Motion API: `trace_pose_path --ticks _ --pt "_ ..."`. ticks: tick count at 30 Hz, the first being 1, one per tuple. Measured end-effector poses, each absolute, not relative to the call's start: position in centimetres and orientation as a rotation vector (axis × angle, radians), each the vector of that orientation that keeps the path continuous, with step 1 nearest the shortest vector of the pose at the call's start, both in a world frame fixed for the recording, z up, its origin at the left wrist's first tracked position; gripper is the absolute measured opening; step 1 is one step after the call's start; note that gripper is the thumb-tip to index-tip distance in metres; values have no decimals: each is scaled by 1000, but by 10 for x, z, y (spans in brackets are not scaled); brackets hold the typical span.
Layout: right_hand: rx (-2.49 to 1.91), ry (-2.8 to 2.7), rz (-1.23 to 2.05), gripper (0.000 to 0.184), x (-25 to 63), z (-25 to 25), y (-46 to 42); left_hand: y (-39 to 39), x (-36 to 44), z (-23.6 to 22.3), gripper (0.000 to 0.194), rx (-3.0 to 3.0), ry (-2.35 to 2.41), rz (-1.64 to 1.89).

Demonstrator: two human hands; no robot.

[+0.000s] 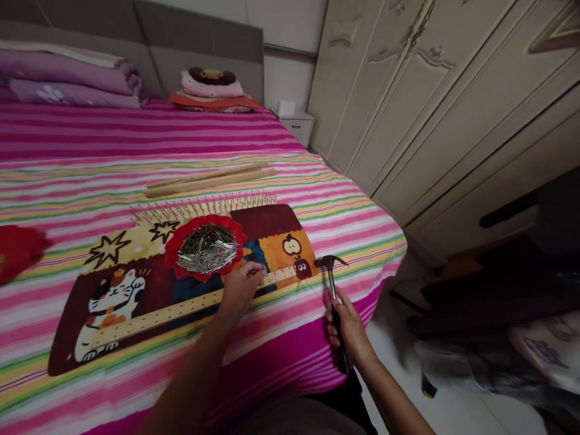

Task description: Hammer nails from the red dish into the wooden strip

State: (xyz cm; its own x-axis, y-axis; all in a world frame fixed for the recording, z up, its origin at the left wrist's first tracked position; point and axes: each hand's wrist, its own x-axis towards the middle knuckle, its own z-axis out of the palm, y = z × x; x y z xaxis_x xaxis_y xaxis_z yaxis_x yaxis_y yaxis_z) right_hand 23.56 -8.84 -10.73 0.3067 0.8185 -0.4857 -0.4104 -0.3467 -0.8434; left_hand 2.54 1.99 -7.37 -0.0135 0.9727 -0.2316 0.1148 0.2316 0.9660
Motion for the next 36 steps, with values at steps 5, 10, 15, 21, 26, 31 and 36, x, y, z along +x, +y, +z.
trace_pose_path --ticks 5,10,15,21,26,31,36 --pt "-1423 -411 1332 58 236 -107 -88 22 24 -84 19 1195 1393 972" --pt "-1430 -408 1330 60 235 -107 -88 23 24 -94 18 1253 1395 953" --pt "-1460 -424 1305 60 234 -102 -89 22 23 -94 15 1474 1464 907" --pt "-1519 -555 1328 63 224 -59 -93 17 23 -89 16 1756 1516 847" --pt "-1497 -774 1539 58 207 -27 -94 16 23 -89 16 1863 1522 829" --pt "-1513 -1035 1435 48 196 -21 -92 15 23 -86 15 1903 1541 813" --pt "-1487 -1243 1267 45 199 -22 -90 15 24 -88 14 1908 1537 814"
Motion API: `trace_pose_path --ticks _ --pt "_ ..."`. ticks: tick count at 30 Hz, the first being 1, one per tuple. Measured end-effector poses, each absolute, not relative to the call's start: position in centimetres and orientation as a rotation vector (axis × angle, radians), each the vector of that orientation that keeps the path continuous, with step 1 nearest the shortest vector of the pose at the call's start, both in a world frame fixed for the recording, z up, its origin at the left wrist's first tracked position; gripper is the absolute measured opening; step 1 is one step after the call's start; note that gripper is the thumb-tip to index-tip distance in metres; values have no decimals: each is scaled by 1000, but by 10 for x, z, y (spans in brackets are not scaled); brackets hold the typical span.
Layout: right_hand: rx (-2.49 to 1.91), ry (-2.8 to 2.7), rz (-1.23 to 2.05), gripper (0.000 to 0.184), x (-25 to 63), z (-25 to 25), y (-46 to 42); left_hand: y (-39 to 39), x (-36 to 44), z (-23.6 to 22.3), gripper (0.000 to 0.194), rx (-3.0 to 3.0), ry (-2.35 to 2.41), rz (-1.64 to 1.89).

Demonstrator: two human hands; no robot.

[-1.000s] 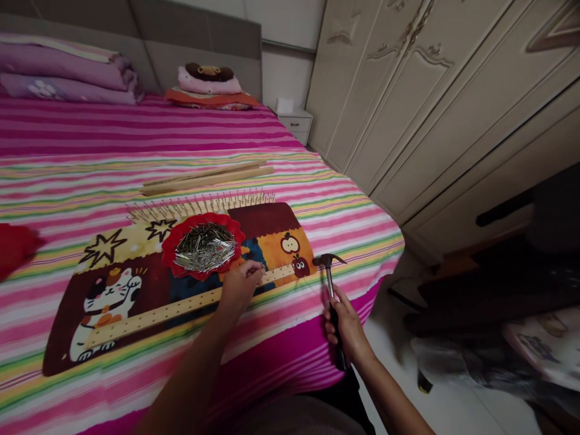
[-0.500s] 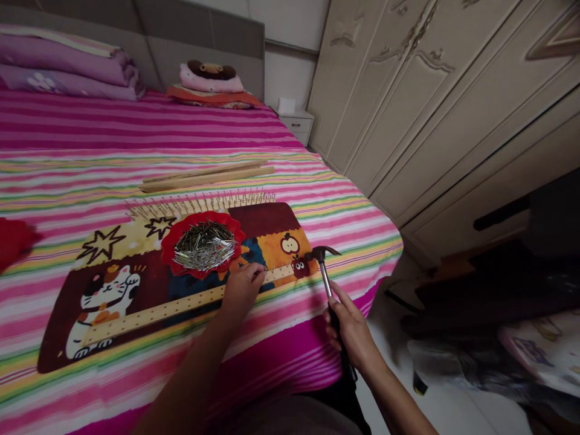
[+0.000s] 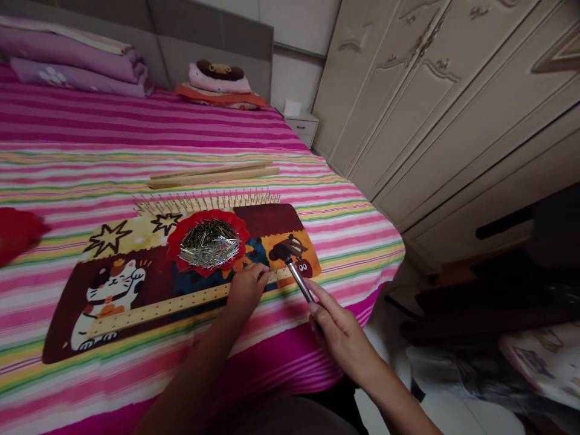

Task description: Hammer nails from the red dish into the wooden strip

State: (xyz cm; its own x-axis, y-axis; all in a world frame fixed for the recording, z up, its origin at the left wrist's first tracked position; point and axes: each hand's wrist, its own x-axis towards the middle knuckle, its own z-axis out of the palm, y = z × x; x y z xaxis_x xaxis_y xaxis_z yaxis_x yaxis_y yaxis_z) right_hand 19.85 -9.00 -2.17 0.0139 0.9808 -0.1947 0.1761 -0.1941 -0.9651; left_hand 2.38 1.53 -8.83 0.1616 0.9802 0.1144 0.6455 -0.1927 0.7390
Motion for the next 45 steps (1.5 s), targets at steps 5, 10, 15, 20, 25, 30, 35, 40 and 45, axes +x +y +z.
trace_pose_path --ticks 5,10,15,20,25,30,35,40,45 --pt "-1525 -1209 1303 45 197 -23 -93 15 24 -89 15 1939 1581 796" --pt "-1545 -871 1217 55 201 -27 -92 13 26 -92 15 1869 1562 832" --pt "-1537 -535 1290 63 223 -58 -81 11 20 -91 14 1836 1535 884" --pt "-1493 -376 1420 55 233 -83 -80 19 -18 -64 20 1933 1898 906" --pt "-1524 -414 1393 53 233 -87 -82 46 -42 -46 23 1981 2163 386" --pt "-1524 -453 1382 55 233 -92 -82 61 -41 -45 25 1997 2148 148" --pt "-1518 -488 1362 56 231 -94 -83 60 -48 -48 29 2058 2140 130" --pt "-1533 -502 1347 59 229 -94 -84 59 -48 -50 23 2079 2125 170" --pt "-1520 -526 1333 60 228 -97 -83 64 -47 -49 19 2024 2090 170"
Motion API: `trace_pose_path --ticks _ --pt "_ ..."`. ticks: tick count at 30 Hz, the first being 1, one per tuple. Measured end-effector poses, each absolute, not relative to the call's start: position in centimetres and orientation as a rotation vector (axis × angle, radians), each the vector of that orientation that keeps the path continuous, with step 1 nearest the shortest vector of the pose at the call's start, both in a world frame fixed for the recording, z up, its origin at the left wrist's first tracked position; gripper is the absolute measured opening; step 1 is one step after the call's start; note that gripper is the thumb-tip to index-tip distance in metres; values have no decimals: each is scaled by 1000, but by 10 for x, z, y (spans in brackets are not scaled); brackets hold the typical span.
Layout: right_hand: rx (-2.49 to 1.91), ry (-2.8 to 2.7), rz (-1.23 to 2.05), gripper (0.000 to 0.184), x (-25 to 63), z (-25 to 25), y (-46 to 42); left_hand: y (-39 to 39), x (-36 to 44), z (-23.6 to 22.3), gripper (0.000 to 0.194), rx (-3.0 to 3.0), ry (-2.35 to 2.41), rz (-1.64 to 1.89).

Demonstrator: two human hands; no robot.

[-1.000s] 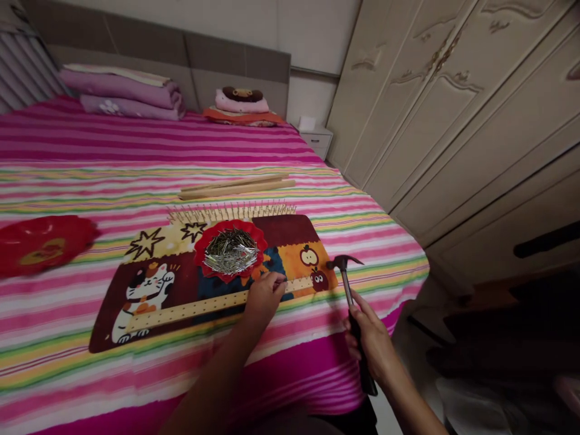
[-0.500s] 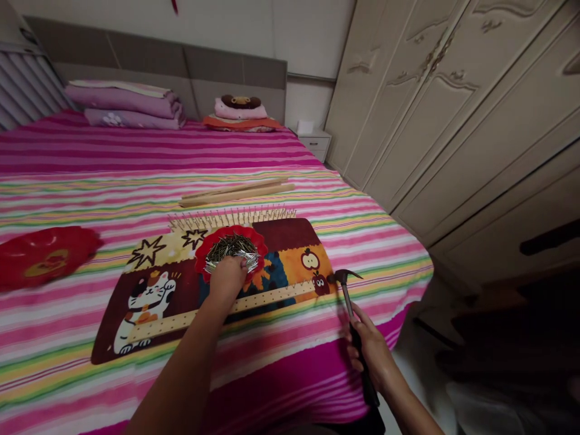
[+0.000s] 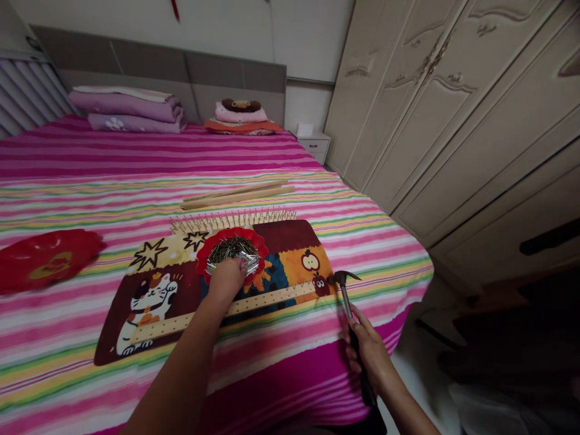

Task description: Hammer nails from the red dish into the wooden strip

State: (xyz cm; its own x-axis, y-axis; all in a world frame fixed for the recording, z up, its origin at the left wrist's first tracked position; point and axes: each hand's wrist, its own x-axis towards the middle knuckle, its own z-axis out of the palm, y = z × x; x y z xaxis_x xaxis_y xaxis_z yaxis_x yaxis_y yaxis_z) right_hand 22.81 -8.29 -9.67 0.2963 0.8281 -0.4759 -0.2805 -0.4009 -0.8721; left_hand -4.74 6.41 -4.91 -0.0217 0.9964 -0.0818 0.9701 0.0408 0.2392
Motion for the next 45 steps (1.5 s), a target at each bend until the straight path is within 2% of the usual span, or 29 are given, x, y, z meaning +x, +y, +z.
trace_pose_path --ticks 3,7,11,16,25,31,45 --pt "-1529 -520 1338 61 229 -98 -83 64 -53 -47 17 1984 2066 294" --pt "-1529 -516 1343 60 229 -98 -84 54 -60 -39 13 1678 1949 635" --pt "-1528 -524 1327 58 227 -97 -84 43 -57 -36 21 1294 1677 921" --pt "-1530 -511 1324 59 227 -97 -84 39 -53 -40 31 1062 1538 1077" --pt "-1518 -521 1345 60 230 -100 -84 17 -21 -43 29 1022 1337 984" --pt "-1507 -517 1353 60 229 -95 -85 14 4 -66 25 1143 1404 920" --pt "-1517 -561 1333 62 231 -102 -86 16 7 -83 23 1261 1442 939"
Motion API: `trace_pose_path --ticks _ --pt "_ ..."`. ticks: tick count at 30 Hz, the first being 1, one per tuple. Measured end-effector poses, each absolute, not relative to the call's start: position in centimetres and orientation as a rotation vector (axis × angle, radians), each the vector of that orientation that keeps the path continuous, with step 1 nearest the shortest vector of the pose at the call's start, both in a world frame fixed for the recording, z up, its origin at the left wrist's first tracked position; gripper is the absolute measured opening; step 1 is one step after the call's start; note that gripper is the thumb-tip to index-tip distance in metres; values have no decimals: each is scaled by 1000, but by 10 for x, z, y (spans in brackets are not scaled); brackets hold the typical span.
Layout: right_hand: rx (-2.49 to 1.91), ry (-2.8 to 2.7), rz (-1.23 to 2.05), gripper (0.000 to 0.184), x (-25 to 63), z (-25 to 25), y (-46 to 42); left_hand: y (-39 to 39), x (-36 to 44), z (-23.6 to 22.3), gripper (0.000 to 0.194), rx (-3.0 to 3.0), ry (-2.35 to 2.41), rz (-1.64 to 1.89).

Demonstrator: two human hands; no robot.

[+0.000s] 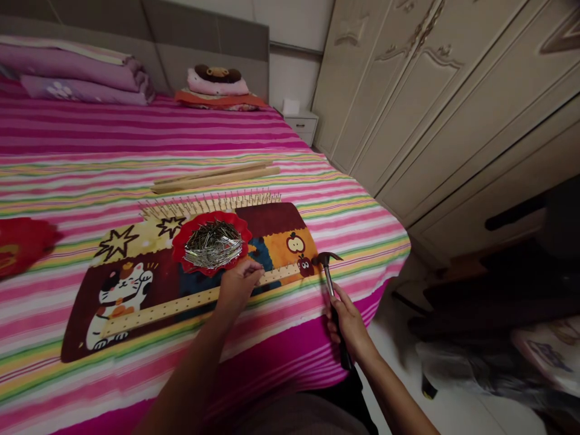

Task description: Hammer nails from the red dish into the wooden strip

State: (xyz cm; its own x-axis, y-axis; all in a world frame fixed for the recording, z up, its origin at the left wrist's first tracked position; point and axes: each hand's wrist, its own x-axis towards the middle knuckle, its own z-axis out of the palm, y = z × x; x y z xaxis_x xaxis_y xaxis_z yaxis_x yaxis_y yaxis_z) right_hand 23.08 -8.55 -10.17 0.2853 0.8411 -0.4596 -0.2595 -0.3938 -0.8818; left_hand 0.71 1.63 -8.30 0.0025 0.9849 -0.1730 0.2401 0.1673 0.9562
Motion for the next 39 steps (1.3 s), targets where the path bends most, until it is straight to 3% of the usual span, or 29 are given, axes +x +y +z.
trace_pose_path --ticks 9,16,26,34,39 --pt "-1628 -621 1258 59 223 -73 -88 11 7 -84 15 1597 1598 832" --pt "-1536 -921 1548 55 198 -26 -92 10 8 -85 14 1653 1610 819" --pt "-1485 -1163 1441 49 189 -24 -89 10 8 -86 12 1698 1639 795" --pt "-1513 -726 1283 60 201 -31 -86 8 10 -91 12 1703 1600 822" --pt "-1439 -396 1378 55 223 -64 -78 8 2 -86 15 1692 1604 852"
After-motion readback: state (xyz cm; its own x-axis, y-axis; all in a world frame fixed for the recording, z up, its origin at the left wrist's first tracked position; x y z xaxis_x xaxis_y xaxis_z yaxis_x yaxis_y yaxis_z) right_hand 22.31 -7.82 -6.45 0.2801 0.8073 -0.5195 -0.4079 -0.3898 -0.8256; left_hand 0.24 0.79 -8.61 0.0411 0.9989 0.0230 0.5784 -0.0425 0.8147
